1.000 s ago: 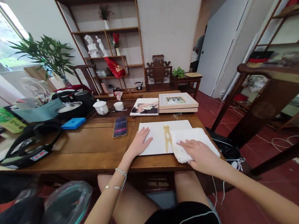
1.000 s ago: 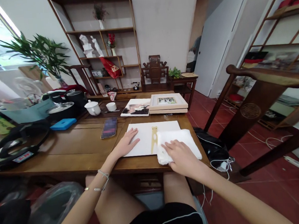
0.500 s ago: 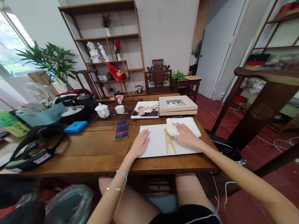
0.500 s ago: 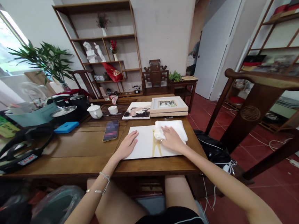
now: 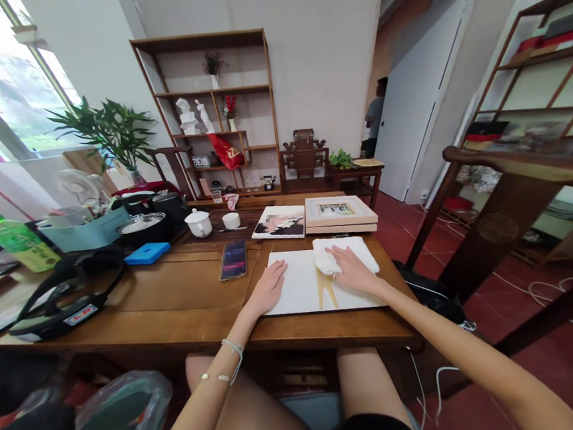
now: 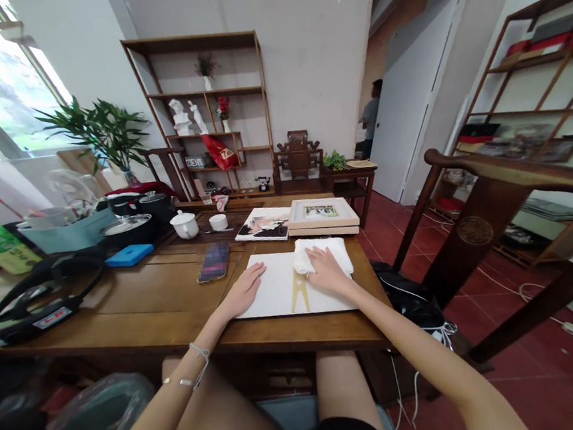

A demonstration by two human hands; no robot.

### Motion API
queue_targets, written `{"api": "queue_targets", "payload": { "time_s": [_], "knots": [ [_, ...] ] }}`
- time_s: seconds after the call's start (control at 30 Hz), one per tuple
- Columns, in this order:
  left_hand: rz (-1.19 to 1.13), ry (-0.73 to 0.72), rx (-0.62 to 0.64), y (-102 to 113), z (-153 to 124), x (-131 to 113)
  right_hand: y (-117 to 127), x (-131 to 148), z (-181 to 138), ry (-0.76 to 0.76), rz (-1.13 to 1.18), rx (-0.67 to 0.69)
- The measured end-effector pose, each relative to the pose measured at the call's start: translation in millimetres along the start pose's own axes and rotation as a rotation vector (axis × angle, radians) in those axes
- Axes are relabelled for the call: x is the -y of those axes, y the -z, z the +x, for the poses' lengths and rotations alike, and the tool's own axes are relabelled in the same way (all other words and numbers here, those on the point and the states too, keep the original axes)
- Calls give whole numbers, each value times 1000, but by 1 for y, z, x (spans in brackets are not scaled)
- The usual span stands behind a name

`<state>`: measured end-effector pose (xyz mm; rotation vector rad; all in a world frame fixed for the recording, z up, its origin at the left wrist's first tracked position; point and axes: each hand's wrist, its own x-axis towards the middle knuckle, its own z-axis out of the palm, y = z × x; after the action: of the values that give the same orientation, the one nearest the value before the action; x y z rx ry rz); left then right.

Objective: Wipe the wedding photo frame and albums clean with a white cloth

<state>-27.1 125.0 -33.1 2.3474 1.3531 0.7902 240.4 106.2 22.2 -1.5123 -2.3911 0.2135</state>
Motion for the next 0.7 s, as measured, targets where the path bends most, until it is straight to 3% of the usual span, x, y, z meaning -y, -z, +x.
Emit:
{"api": "queue_targets", "payload": {
  "time_s": [0.1, 0.17, 0.37, 0.5, 0.6, 0.7],
  "knots": [
    [1, -9, -7, -3, 1, 4, -2, 10, 10, -88, -37, -24],
    [8, -16, -12, -4, 1, 6, -9, 25, 2, -40, -53, -37],
    [22, -11, -18, -4, 1, 5, -24, 60, -54, 360, -33, 57],
    [38, -35, -2, -5, 1, 8, -16, 52, -64, 533, 14, 138],
    [58, -33, 20, -7, 2, 11, -9, 29, -43, 466, 54, 133],
    [72, -23, 26, -7, 3, 12, -5, 7, -13, 238, 54, 49]
  ]
}}
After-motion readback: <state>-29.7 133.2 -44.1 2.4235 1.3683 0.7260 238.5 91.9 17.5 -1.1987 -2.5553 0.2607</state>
